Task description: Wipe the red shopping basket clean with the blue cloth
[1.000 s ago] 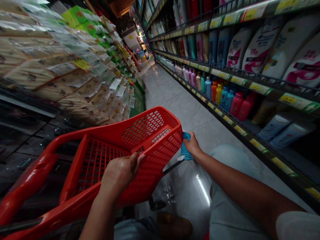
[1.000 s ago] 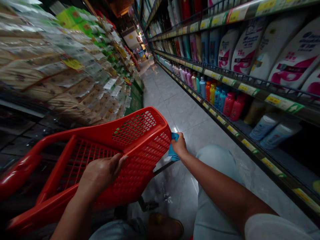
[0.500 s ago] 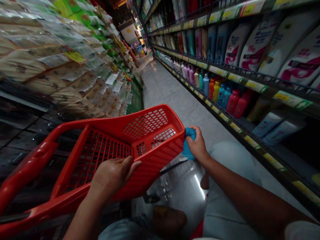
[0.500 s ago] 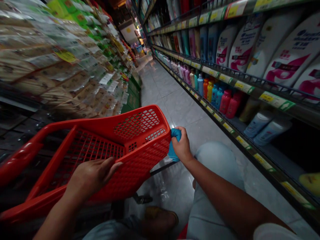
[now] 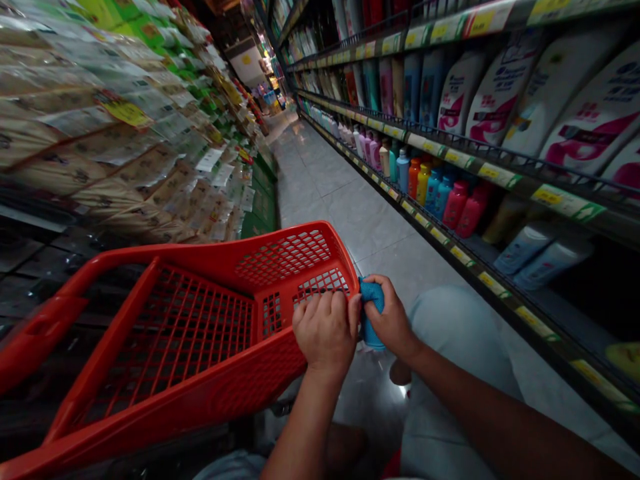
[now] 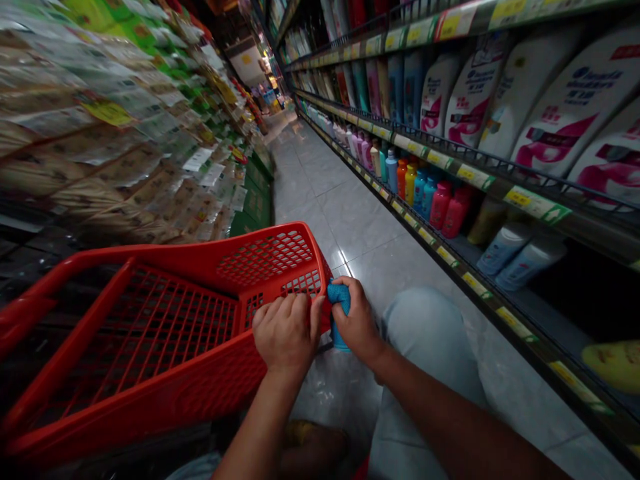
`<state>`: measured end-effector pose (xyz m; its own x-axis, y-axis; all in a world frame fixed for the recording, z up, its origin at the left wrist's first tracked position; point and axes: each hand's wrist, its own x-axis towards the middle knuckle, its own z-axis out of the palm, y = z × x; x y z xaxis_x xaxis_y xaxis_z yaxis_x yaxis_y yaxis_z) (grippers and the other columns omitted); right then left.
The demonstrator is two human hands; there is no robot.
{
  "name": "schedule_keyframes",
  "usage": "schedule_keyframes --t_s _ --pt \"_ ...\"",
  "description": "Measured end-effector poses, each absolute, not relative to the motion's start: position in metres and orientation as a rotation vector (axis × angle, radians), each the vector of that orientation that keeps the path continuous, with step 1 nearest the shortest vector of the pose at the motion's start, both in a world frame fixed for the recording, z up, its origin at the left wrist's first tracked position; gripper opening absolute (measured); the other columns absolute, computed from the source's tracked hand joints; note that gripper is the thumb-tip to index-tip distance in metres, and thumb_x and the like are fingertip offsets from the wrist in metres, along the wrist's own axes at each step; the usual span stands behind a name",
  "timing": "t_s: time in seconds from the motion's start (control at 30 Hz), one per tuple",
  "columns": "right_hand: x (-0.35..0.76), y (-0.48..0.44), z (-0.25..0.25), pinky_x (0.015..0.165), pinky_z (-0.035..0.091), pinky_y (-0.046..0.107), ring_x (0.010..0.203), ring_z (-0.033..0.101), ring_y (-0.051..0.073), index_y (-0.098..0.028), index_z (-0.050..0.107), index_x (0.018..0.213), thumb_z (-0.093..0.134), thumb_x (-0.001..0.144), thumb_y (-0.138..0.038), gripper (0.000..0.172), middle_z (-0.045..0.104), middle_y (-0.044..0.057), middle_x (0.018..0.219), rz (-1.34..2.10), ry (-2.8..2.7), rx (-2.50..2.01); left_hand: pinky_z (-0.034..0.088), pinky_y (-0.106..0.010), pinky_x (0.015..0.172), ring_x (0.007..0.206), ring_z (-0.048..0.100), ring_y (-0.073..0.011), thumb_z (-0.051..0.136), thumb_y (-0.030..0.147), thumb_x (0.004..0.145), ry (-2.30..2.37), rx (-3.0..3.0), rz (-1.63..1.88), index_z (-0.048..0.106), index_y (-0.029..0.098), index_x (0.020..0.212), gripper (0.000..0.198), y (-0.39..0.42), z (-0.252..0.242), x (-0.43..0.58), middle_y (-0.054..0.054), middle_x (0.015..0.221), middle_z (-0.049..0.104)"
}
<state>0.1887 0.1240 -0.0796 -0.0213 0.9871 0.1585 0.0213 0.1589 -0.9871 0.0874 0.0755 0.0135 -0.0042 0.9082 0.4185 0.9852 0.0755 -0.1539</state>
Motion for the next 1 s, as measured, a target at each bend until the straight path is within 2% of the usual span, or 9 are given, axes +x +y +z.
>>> schedule_keyframes --t_s 0.17,0.33,0.5,0.7,0.87,1.0 --pt "0.189 0.135 -0.086 0.090 0.055 0.042 0.087 0.067 0.023 -0.023 0.057 0.104 0.051 0.068 -0.022 0.036 0.069 0.003 0.097 1.351 -1.294 -1.245 0.035 -0.037 0.077 0.073 0.061 -0.0196 0.051 0.042 0.099 -1.844 -1.910 -0.295 0.061 0.022 0.073 0.034 0.063 0.016 0.075 -0.002 0.068 0.067" --pt "0.188 0.138 -0.073 0.100 0.050 0.039 0.104 0.065 0.022 -0.025 0.058 0.111 0.051 0.071 -0.020 0.041 0.069 0.004 0.112 1.160 -1.314 -1.108 0.036 -0.036 0.080 0.070 0.061 -0.0176 0.055 0.040 0.098 -1.763 -1.948 -0.355 0.063 0.024 0.076 0.029 0.052 0.015 0.072 0.000 0.069 0.069" --pt "0.188 0.126 -0.072 0.092 0.054 0.042 0.090 0.067 0.023 -0.024 0.056 0.106 0.049 0.070 -0.021 0.037 0.070 0.004 0.099 1.269 -1.301 -1.232 0.038 -0.035 0.081 0.069 0.061 -0.0171 0.056 0.041 0.097 -1.717 -1.971 -0.468 0.064 0.024 0.078 0.026 0.039 0.011 0.066 0.001 0.068 0.070" --pt "0.186 0.103 -0.062 0.100 0.051 0.039 0.106 0.065 0.023 -0.026 0.057 0.109 0.049 0.071 -0.019 0.039 0.068 0.005 0.112 1.107 -1.303 -1.129 0.038 -0.036 0.086 0.069 0.060 -0.0167 0.060 0.042 0.095 -1.750 -2.008 -0.526 0.064 0.024 0.075 0.027 0.024 0.013 0.054 0.002 0.066 0.069" --pt "0.182 0.087 -0.082 0.090 0.056 0.043 0.089 0.069 0.025 -0.025 0.058 0.104 0.051 0.069 -0.020 0.037 0.072 0.003 0.097 1.315 -1.266 -1.262 0.038 -0.036 0.089 0.071 0.061 -0.0163 0.061 0.039 0.095 -1.809 -2.066 -0.522 0.062 0.024 0.072 0.028 0.016 0.022 0.045 0.003 0.065 0.066" --pt "0.181 0.098 -0.081 0.094 0.055 0.042 0.096 0.068 0.023 -0.025 0.057 0.109 0.051 0.073 -0.018 0.037 0.070 0.003 0.105 1.232 -1.314 -1.190 0.036 -0.039 0.091 0.074 0.059 -0.0188 0.057 0.042 0.096 -1.977 -2.027 -0.432 0.061 0.024 0.069 0.032 0.013 0.028 0.051 0.001 0.066 0.064"
